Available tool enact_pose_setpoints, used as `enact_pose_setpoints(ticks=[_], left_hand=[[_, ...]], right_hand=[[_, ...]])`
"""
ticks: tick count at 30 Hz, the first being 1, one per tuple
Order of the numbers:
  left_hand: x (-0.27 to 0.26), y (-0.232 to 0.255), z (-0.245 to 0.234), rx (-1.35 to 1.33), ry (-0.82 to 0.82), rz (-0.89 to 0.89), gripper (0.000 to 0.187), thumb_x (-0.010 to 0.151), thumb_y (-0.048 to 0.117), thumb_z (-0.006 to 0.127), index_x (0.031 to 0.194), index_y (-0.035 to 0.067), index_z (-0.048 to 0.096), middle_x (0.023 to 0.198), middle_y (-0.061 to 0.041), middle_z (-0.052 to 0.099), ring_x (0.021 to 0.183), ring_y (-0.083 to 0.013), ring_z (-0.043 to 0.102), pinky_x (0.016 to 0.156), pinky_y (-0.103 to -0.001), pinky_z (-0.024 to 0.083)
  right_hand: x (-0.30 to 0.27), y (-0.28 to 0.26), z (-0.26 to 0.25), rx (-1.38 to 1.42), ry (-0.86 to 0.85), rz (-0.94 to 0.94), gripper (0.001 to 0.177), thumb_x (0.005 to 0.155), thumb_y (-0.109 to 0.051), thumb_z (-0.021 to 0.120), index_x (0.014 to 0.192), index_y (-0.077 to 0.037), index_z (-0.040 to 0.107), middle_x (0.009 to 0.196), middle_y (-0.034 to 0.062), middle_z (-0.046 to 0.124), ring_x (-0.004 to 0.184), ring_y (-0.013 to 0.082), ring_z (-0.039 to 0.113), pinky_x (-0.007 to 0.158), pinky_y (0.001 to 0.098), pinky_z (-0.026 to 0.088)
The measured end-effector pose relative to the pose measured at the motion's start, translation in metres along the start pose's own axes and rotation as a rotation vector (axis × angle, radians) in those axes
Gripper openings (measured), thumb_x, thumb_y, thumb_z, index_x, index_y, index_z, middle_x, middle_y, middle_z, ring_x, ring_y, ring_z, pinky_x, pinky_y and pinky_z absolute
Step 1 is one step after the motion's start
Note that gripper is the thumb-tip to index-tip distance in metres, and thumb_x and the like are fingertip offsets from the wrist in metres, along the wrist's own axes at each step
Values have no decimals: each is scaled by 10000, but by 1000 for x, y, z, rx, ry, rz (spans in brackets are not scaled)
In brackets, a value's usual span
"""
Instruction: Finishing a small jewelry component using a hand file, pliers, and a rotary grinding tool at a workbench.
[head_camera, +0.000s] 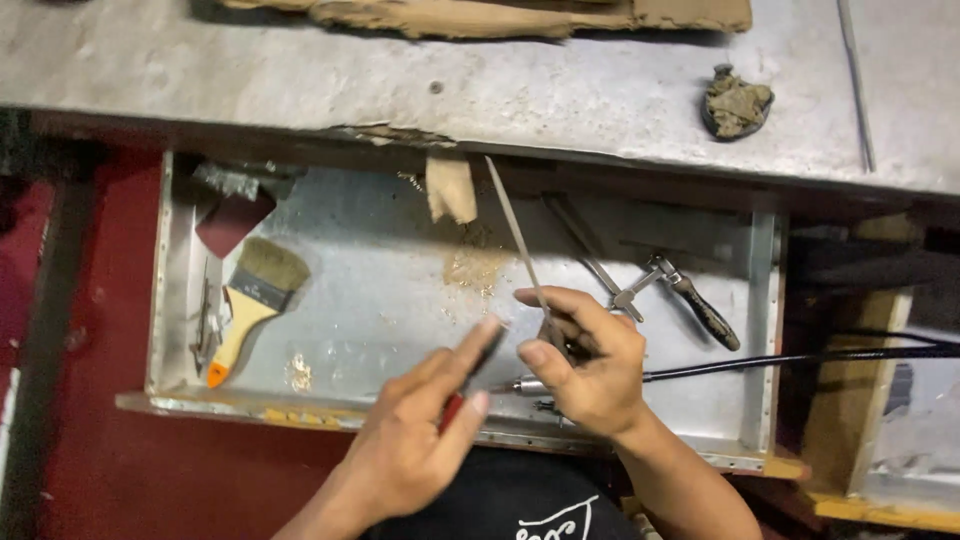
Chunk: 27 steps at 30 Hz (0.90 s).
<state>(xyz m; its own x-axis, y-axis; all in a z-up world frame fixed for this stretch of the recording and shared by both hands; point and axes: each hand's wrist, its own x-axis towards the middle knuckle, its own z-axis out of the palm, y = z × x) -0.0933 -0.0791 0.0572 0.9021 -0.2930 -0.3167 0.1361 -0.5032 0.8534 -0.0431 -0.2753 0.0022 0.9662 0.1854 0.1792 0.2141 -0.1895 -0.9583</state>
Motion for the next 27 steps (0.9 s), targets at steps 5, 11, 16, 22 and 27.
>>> enact_pose_setpoints(ticks=[5,11,16,22,27], left_hand=[[-30,0,12,-255,90,119,583,1003,191,520,1557,81,378,1593,-129,487,1483,-250,458,1205,-368,342],[-56,-6,9,-399,35,129,620,1004,250,519,1562,37,352,1636,-133,410,1527,-235,373,1229,-369,279],[-57,-10,-16,-410,-95,89,639,953,169,537,1569,102,381,1628,-72,460,1522,-197,394,1219,-358,262],[-39,-62,-55,-180,67,232,519,868,22,541,1381,84,587,1207,-94,724,1087,-264,715,940,-348,531],[-2,-126,-81,-54,-182,42,220,900,167,592,1119,146,605,789,-60,682,634,-284,643,588,-432,454]], right_hand=[[6,-2,-6,-10,77,58,109,942,-89,689,1020,-25,730,636,-55,457,572,55,415,530,212,355],[-22,-15,-5,11,-61,-217,173,897,-101,735,1017,23,732,592,-5,630,428,43,452,393,171,312],[-27,-39,18,-63,-64,-215,133,870,-55,751,995,-10,761,532,-30,591,425,35,437,422,185,350],[-18,-30,59,-139,-1,-95,134,899,-123,706,897,4,749,519,-15,583,417,46,403,419,200,325],[-1,-22,93,-107,60,22,153,898,-145,711,911,4,746,532,-4,613,408,44,422,391,197,304]])
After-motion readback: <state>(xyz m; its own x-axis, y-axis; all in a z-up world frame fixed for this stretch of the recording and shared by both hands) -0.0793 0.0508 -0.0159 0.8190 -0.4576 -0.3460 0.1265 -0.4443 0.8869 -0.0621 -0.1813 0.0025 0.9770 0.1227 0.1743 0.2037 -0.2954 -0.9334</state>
